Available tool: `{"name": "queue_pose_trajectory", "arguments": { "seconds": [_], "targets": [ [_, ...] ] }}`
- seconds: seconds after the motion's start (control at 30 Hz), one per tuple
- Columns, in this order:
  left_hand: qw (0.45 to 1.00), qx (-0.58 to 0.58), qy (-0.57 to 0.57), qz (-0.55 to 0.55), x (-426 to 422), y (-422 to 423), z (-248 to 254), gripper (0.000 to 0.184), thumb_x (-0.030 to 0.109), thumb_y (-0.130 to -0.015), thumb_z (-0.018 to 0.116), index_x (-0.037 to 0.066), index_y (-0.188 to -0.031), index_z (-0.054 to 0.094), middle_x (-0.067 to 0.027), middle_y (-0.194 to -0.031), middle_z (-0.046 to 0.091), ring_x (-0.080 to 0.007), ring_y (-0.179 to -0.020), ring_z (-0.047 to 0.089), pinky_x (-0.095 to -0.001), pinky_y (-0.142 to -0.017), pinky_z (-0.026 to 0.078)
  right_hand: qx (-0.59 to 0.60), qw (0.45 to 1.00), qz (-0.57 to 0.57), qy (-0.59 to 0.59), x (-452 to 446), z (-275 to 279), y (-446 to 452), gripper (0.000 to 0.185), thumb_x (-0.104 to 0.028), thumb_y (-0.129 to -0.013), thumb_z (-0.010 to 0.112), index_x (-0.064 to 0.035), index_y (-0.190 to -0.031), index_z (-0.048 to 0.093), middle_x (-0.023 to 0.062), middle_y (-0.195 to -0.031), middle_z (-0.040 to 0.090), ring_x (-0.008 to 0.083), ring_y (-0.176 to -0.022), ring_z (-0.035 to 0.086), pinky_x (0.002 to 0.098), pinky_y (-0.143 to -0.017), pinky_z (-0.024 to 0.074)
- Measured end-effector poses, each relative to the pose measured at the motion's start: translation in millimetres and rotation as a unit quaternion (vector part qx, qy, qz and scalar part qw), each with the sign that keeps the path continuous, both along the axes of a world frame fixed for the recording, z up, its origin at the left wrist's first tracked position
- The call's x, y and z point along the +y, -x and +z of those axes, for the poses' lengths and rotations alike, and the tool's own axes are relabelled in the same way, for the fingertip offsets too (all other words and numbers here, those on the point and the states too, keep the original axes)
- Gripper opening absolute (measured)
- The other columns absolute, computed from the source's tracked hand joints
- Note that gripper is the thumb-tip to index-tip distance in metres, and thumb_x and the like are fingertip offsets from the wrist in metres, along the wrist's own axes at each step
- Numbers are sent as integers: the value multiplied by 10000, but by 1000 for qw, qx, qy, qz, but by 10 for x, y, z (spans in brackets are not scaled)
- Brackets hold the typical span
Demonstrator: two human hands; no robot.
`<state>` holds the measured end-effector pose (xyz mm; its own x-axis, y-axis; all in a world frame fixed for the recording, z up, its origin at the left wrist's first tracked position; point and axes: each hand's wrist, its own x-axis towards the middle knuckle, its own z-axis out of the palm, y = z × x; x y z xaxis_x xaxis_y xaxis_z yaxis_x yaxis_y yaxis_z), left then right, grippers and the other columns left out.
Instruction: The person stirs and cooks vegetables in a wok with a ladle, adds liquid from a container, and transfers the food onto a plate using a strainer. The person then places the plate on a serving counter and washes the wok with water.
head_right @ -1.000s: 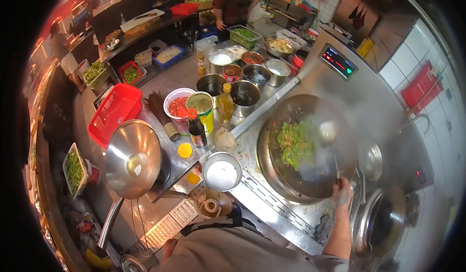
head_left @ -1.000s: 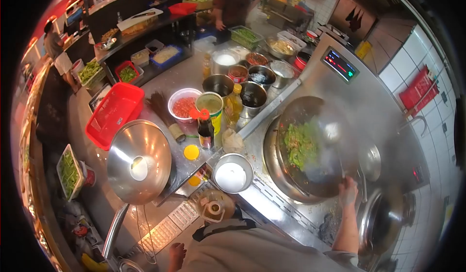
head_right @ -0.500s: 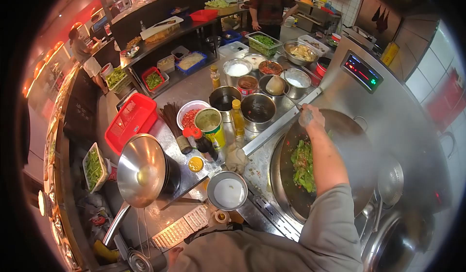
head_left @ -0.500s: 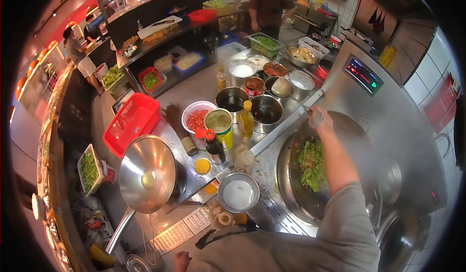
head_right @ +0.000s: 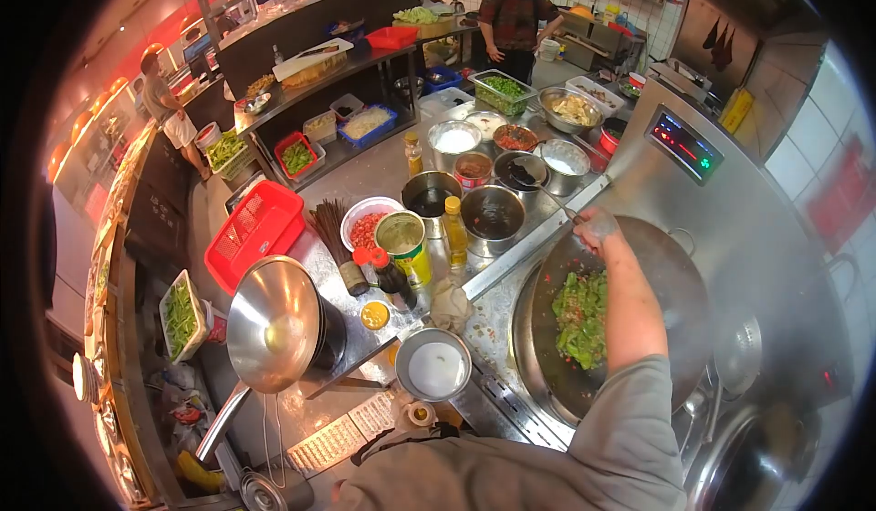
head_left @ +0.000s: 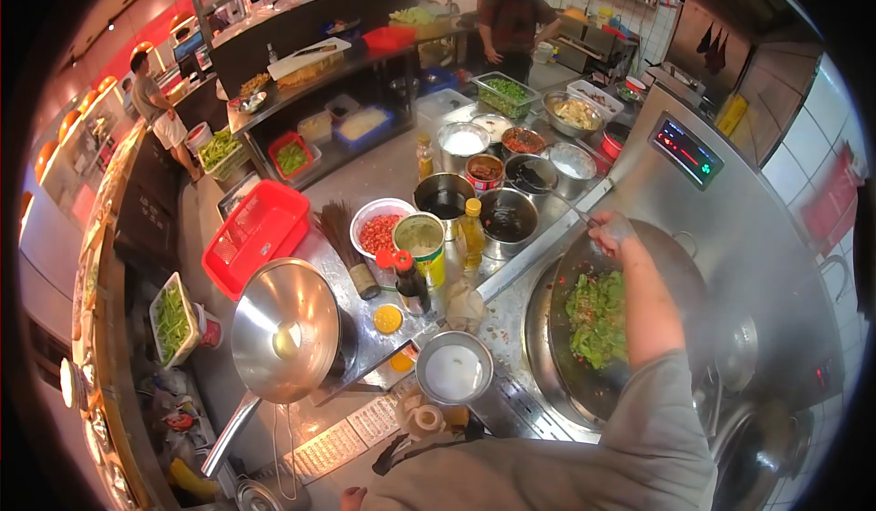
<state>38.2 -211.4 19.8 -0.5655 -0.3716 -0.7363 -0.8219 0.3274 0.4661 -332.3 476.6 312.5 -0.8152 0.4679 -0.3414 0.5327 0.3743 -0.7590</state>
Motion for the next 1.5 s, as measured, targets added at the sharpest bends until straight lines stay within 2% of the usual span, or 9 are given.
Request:
{"name": "queue_pose_trajectory", "arguments": {
  "seconds": [0.4, 0.63, 0.73, 0.87, 0.97, 1.1, 1.27, 1.3, 1.5],
  "targets": [
    [987, 100, -113, -53, -543, 95, -489, 290, 181, -737, 697, -59, -892, 647, -83, -703, 641, -158, -650, 617, -274, -560, 489, 10, 997, -63, -41, -80, 590, -1848, 466, -96, -767, 653, -78, -1213, 518, 22, -637, 545, 82, -400, 416, 240, -344, 300],
    [991, -64, -83, -84, -90, 584, 405, 271, 113, -782, 652, -26, -1004, 583, -114, -814, 597, -195, -630, 595, -297, -480, 462, -134, 961, -84, -227, -419, 988, -3100, 438, -67, -735, 636, -17, -1165, 565, 116, -869, 658, 192, -735, 624, 300, -670, 487],
    [988, -87, -68, -112, -102, 594, 394, 212, 110, -793, 628, 23, -977, 569, -87, -780, 563, -188, -598, 572, -297, -454, 446, -149, 947, -74, -275, -545, 973, -3179, 431, -67, -725, 640, -14, -1149, 579, 144, -1013, 657, 236, -948, 614, 311, -848, 451],
    [990, -60, -81, -99, -80, 660, 161, 132, 122, -805, 599, 73, -919, 555, -47, -729, 523, -173, -575, 546, -290, -444, 438, 14, 968, -101, -229, 25, 360, -3497, 398, -103, -732, 629, -80, -1129, 606, 148, -1013, 651, 280, -962, 620, 345, -832, 463],
    [991, -13, -130, 1, 48, 591, 79, 121, 154, -817, 593, 86, -911, 559, -35, -723, 513, -164, -599, 536, -292, -463, 447, -189, 887, -84, -414, -203, 722, -3604, 358, -165, -752, 613, -134, -1108, 625, 125, -1036, 648, 300, -990, 606, 363, -846, 467],
    [994, -28, -103, -21, 331, 466, 105, 106, 136, -824, 593, 91, -913, 556, -38, -717, 514, -179, -607, 553, -306, -475, 457, -293, 872, -80, -384, 160, 728, -3884, 311, -227, -776, 596, -173, -1078, 643, 110, -1056, 643, 297, -1009, 597, 378, -852, 474],
    [990, -50, -83, -99, 552, 298, 305, 193, 129, -782, 626, 72, -958, 571, -62, -716, 551, -188, -586, 582, -322, -471, 467, -78, 951, -26, -298, 1189, -897, -4009, 237, -238, -815, 563, -176, -1027, 649, 138, -955, 660, 324, -906, 631, 420, -769, 506],
    [985, -58, -76, -140, 559, 281, 340, 210, 127, -776, 631, 68, -968, 573, -65, -716, 557, -189, -583, 585, -322, -464, 466, -128, 894, 34, -428, 741, -814, -3669, 227, -231, -826, 554, -174, -1029, 639, 143, -915, 665, 335, -868, 639, 438, -741, 511],
    [989, -72, -38, -123, 765, 354, 340, 242, 122, -774, 642, 57, -996, 568, -70, -725, 561, -187, -598, 576, -299, -436, 450, -231, 858, 93, -450, 87, 542, -3812, 247, -270, -823, 562, -192, -1056, 591, 147, -845, 657, 347, -818, 638, 463, -711, 508]
  ]
}}
